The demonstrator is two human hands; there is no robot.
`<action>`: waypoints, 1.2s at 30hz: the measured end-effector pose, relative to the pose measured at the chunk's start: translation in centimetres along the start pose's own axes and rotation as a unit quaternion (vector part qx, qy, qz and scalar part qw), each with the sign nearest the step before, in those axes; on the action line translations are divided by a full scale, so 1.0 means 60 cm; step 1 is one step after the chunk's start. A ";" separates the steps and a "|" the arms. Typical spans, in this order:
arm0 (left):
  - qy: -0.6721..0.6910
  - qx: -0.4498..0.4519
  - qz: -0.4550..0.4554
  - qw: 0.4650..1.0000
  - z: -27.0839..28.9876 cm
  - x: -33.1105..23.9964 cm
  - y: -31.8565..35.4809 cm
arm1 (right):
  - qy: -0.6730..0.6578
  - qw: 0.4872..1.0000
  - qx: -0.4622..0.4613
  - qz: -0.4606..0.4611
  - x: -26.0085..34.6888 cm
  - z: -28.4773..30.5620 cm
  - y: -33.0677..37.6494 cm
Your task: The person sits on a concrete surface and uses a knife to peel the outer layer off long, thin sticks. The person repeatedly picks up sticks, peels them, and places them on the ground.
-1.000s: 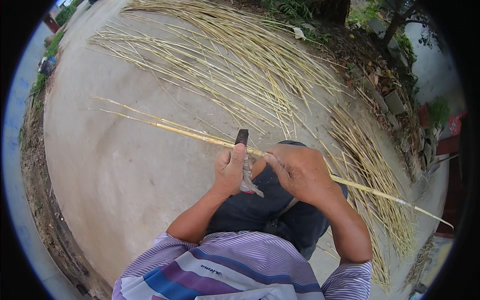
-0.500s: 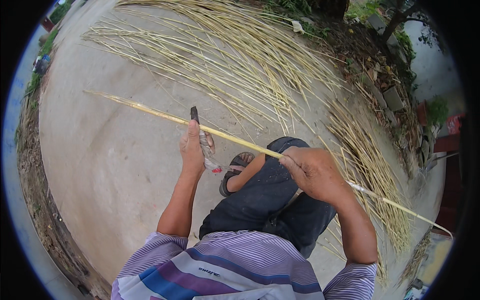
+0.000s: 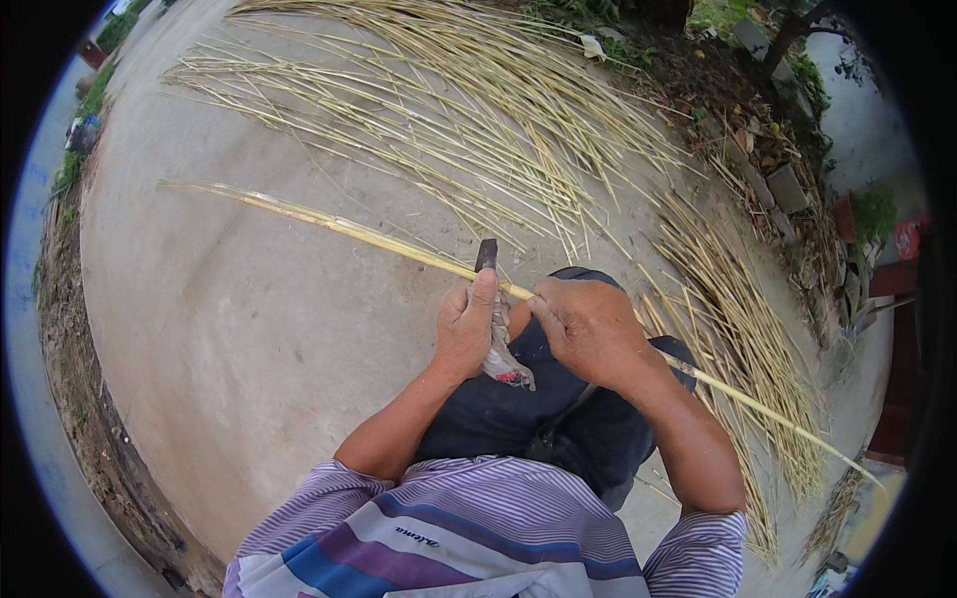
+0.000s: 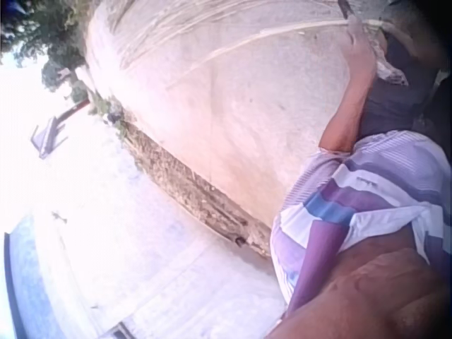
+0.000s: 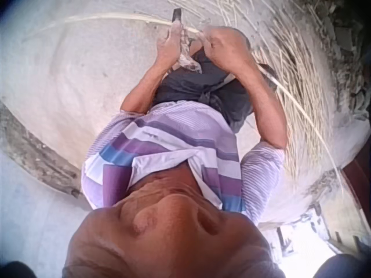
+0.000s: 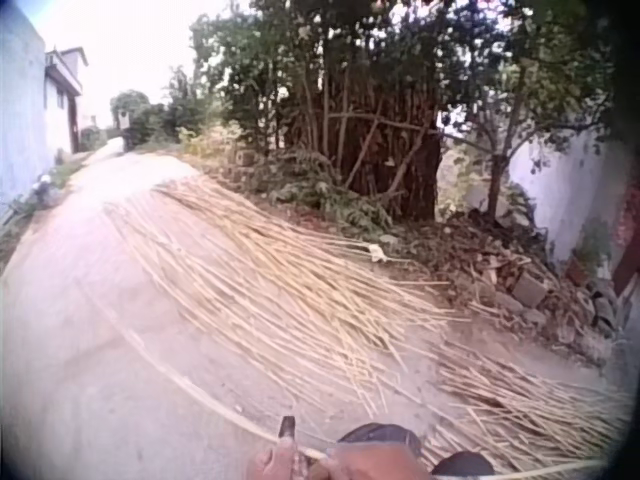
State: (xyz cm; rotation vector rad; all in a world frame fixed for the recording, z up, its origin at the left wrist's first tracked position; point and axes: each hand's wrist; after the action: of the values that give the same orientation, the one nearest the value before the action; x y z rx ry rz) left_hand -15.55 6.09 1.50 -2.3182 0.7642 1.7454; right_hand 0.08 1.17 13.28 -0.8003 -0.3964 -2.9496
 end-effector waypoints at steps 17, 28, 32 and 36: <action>-0.040 0.049 -0.061 0.996 -0.018 -0.006 0.022 | 0.003 0.999 -0.023 0.046 0.005 -0.018 0.010; -0.036 0.049 -0.010 0.998 0.022 0.006 -0.010 | -0.018 0.999 -0.026 0.012 -0.010 -0.010 0.033; 0.065 0.006 0.042 0.997 0.067 0.003 -0.039 | -0.016 1.000 -0.023 -0.007 -0.020 -0.003 0.043; -0.058 0.084 -0.032 0.994 -0.009 0.015 0.006 | -0.031 0.999 -0.020 0.002 -0.014 -0.025 0.023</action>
State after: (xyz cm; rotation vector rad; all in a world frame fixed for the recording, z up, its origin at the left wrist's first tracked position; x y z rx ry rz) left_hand -15.09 5.28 0.89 -2.0905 0.7756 1.6998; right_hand 0.25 -0.57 11.95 -0.8979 -0.3411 -2.9434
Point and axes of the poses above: each hand's wrist, its own y-axis away from the middle knuckle, its own z-axis out of the back of the hand, x = y × z, and after that the axes turned 9 degrees about x, right-handed
